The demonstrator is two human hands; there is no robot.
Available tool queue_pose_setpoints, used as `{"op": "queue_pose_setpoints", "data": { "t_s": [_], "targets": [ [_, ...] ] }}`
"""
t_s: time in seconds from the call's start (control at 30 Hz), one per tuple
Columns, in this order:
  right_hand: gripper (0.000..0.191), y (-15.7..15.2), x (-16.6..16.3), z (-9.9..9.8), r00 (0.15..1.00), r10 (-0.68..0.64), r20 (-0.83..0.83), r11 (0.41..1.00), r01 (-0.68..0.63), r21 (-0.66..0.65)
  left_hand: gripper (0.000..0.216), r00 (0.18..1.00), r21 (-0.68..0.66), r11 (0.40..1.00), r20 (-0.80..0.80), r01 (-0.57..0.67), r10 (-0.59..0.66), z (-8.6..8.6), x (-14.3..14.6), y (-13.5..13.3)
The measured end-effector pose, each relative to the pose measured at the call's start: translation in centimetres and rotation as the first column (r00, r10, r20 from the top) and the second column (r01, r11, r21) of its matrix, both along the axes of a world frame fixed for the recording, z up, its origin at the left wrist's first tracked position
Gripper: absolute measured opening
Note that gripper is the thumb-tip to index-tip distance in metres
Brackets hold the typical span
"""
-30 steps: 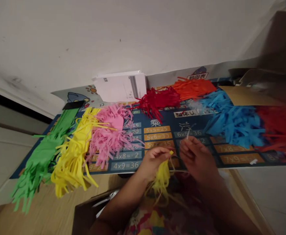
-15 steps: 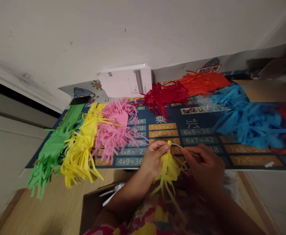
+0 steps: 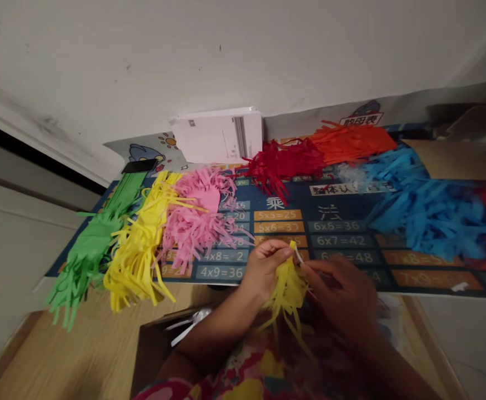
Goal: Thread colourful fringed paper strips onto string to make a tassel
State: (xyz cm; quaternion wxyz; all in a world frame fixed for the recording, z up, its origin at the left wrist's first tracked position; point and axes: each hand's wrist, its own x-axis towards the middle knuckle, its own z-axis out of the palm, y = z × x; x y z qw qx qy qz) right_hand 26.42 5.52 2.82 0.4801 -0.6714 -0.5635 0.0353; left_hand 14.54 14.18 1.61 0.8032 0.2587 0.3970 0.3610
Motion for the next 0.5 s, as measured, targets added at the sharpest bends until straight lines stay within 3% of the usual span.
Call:
{"op": "queue_pose_setpoints", "data": {
  "t_s": [0.33,0.5],
  "targets": [
    [0.02,-0.44,0.28,-0.32,0.999,0.042,-0.006,0.999,-0.042,-0.03,0.044,1.0,0.018,1.0,-0.006,0.018,-0.018,-0.05,0.01,-0.19],
    [0.023,-0.44,0.6,-0.34,0.999,-0.024,0.035,0.998,0.026,-0.052,0.044,0.998,0.022,0.998,-0.018,0.062,-0.062,-0.34,-0.15,-0.31]
  ]
}}
